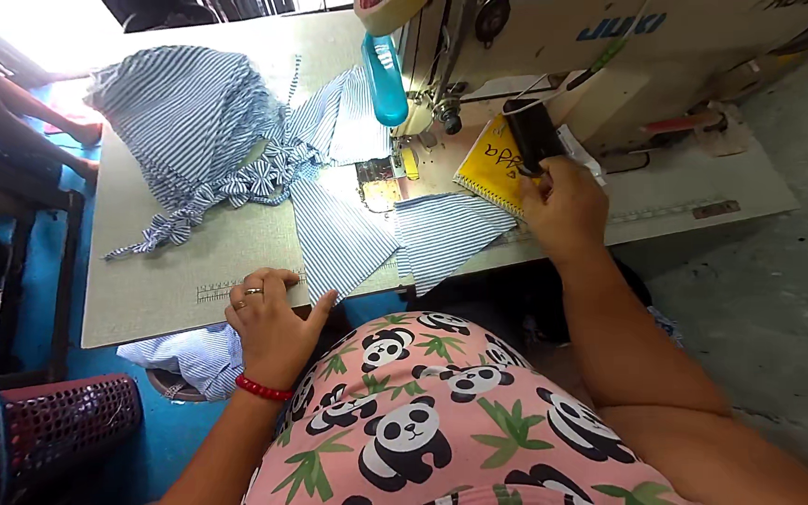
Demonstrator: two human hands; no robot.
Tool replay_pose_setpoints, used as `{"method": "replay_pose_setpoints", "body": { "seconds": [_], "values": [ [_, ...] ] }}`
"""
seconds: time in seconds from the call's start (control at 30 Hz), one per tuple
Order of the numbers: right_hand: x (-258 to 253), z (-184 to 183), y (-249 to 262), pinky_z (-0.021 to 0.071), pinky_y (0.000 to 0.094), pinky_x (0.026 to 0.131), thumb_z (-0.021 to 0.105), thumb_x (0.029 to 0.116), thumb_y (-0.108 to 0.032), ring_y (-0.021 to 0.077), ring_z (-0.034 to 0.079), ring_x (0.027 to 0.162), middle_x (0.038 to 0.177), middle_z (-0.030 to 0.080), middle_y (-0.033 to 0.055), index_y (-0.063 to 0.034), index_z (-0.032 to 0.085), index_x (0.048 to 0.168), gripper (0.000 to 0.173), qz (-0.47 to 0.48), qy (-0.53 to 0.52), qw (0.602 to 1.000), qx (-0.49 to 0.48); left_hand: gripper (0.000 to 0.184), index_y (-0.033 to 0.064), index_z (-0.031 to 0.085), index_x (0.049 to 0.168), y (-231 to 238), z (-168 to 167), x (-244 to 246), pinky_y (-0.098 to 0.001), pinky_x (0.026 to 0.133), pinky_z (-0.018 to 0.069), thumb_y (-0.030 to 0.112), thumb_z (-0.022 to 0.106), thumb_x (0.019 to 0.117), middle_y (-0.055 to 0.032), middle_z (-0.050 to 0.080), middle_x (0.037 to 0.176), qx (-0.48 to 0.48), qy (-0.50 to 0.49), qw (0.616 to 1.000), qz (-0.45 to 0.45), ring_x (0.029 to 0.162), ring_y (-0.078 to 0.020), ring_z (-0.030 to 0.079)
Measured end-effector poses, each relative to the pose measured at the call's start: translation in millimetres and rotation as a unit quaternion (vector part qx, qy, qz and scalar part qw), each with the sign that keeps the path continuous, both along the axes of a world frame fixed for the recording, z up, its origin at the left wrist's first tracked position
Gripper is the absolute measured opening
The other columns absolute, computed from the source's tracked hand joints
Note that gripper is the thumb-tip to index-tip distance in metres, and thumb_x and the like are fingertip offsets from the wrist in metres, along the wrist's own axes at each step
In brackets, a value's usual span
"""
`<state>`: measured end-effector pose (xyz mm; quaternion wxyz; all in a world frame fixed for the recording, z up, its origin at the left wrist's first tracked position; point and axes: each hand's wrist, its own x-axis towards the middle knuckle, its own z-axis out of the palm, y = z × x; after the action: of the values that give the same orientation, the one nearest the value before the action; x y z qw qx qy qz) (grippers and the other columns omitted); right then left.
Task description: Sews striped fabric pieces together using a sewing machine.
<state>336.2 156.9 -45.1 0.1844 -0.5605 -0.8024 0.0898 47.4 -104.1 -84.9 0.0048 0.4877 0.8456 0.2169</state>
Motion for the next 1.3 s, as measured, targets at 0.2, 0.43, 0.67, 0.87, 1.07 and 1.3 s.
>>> {"method": "replay_pose_setpoints", "body": {
  "seconds": [0.2,0.43,0.67,0.87,1.07,1.3],
  "values": [
    [14.1,-21.4,11.4,0.0475,0.0686,0.090,0.057,0.1042,-0.027,0.0538,0.059,0.114,0.121,0.061,0.0334,0.0053,0.066,0.123,0.038,0.018,-0.052,0.995,0.079,0.057,0.0019,0.069,0.107,0.8,6.7,-13.6,-0.0719,0.096,0.0372,0.055,0.070,0.0868,-0.0250,0.060,0.124,0.002,-0.045,0.999,-0.006,0.119,-0.0511,0.053],
    [-3.3,-46.8,-65.1,0.0375,0.0606,0.113,0.059,0.0960,-0.056,0.0360,0.054,0.134,0.140,0.062,0.0166,-0.0124,0.067,0.136,0.060,0.310,0.070,0.944,0.089,0.031,-0.0036,0.065,0.110,0.8,27.4,-44.2,-0.0513,0.079,0.0536,0.025,0.062,0.0992,-0.0184,0.068,0.098,0.008,-0.170,0.985,0.021,0.086,-0.0275,0.066],
    [-15.3,-69.6,-84.7,0.0390,0.0596,0.113,0.060,0.1007,-0.025,0.0338,0.055,0.136,0.139,0.065,0.0117,-0.0156,0.069,0.134,0.036,0.344,0.039,0.932,0.112,0.027,0.0039,0.053,0.120,23.9,38.0,-55.6,-0.0202,0.070,0.0537,0.016,0.063,0.0982,0.0054,0.055,0.088,0.195,-0.286,0.934,0.085,0.072,0.0020,0.057],
    [-17.5,-65.9,-84.3,0.0464,0.0552,0.099,0.061,0.0993,-0.030,0.0317,0.063,0.124,0.130,0.070,0.0096,-0.0161,0.073,0.127,0.033,0.340,0.046,0.931,0.124,0.025,-0.0086,0.061,0.116,67.9,69.9,-4.9,-0.0456,0.081,0.0582,0.012,0.055,0.1035,-0.0240,0.069,0.104,0.121,-0.016,0.980,-0.160,0.089,-0.0287,0.070],
    [-5.8,-68.0,-82.5,0.0468,0.0487,0.095,0.056,0.1023,-0.023,0.0275,0.066,0.112,0.121,0.074,0.0069,-0.0172,0.076,0.120,0.028,0.340,0.059,0.926,0.153,0.028,0.0082,0.072,0.122,66.8,-5.4,33.7,-0.0435,0.095,0.0569,0.016,0.053,0.1034,-0.0098,0.075,0.118,0.092,0.117,0.904,-0.400,0.113,-0.0277,0.071],
    [-4.7,-62.2,-75.1,0.0448,0.0476,0.089,0.058,0.0986,-0.019,0.0280,0.065,0.102,0.114,0.075,0.0083,-0.0147,0.079,0.113,0.026,0.332,0.105,0.928,0.130,0.025,0.0066,0.073,0.112,30.9,-18.5,12.5,-0.0390,0.105,0.0458,0.026,0.060,0.1020,-0.0121,0.070,0.123,0.191,0.013,0.945,-0.266,0.121,-0.0254,0.062]
  ]
}}
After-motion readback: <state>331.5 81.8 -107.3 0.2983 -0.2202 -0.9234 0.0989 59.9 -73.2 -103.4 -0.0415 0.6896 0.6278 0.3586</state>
